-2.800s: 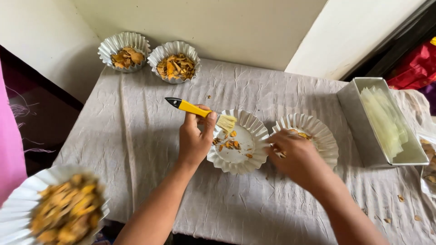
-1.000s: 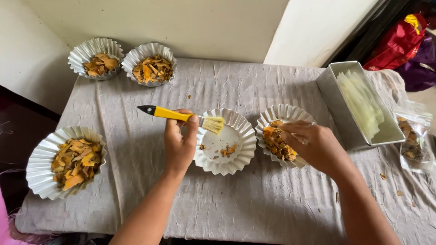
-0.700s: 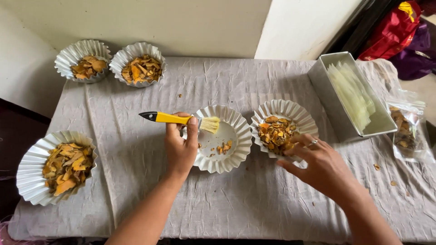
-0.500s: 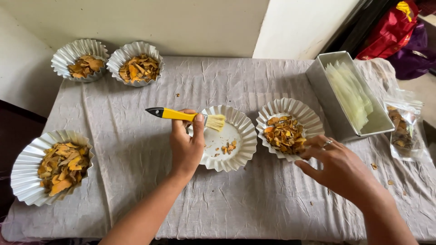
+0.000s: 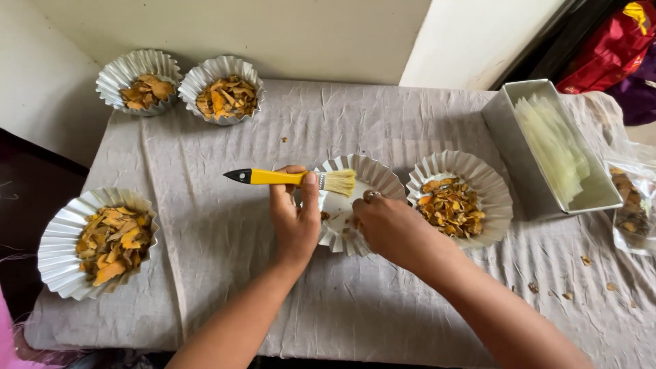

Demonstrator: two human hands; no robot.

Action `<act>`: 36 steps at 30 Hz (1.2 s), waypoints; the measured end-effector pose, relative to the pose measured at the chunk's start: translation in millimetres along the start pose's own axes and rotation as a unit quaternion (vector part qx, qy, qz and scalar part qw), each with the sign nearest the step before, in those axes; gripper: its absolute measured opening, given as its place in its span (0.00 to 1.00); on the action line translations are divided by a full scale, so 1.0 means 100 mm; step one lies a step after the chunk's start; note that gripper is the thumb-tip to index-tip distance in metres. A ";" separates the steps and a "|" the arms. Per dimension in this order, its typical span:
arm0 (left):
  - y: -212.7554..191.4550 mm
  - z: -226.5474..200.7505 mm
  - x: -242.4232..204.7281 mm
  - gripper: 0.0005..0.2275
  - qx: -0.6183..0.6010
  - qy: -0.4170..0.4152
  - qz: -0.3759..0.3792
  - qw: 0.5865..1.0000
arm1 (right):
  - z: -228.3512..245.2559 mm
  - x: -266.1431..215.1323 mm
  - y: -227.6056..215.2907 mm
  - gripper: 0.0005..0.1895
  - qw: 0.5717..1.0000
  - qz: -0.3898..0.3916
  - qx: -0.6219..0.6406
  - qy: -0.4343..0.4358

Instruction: Sorting and cleaning dried tea leaves using a brush and placing them into paper liners.

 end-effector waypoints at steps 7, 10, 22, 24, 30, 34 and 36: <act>-0.03 0.03 0.09 0.14 -0.041 -0.011 -0.032 0.999 | 0.26 0.10 -0.39 0.09 0.992 -0.056 0.110 -0.033; -0.11 0.06 0.11 0.13 -0.048 -0.004 -0.068 0.996 | 0.47 0.01 -0.73 0.09 0.984 -0.126 0.097 -0.085; -0.09 -0.02 0.10 0.12 -0.003 0.031 -0.074 0.997 | 0.02 -0.08 -0.62 0.10 0.990 -0.087 0.107 -0.029; -0.10 -0.01 0.10 0.12 -0.005 0.040 -0.078 0.996 | 0.14 -0.07 -0.68 0.21 0.993 0.070 0.093 0.022; -0.11 0.00 0.06 0.12 0.011 0.050 -0.074 0.996 | 0.28 0.03 0.02 0.08 0.992 -0.026 -0.081 -0.089; -0.11 0.00 0.06 0.12 0.009 0.059 -0.067 0.996 | 0.40 -0.03 -0.15 0.04 0.970 -0.064 -0.152 -0.180; -0.12 -0.06 0.06 0.11 0.001 0.076 -0.060 0.995 | 0.30 -0.01 -0.20 0.04 0.983 -0.100 -0.080 -0.129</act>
Point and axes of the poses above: each hand's wrist, its own x-axis towards the middle knuckle, its own y-axis out of the palm, z = x × y, the point moved 7 cm from there along x, towards the middle knuckle, and after that the axes turned 5 degrees about y, right-handed, at the moved point
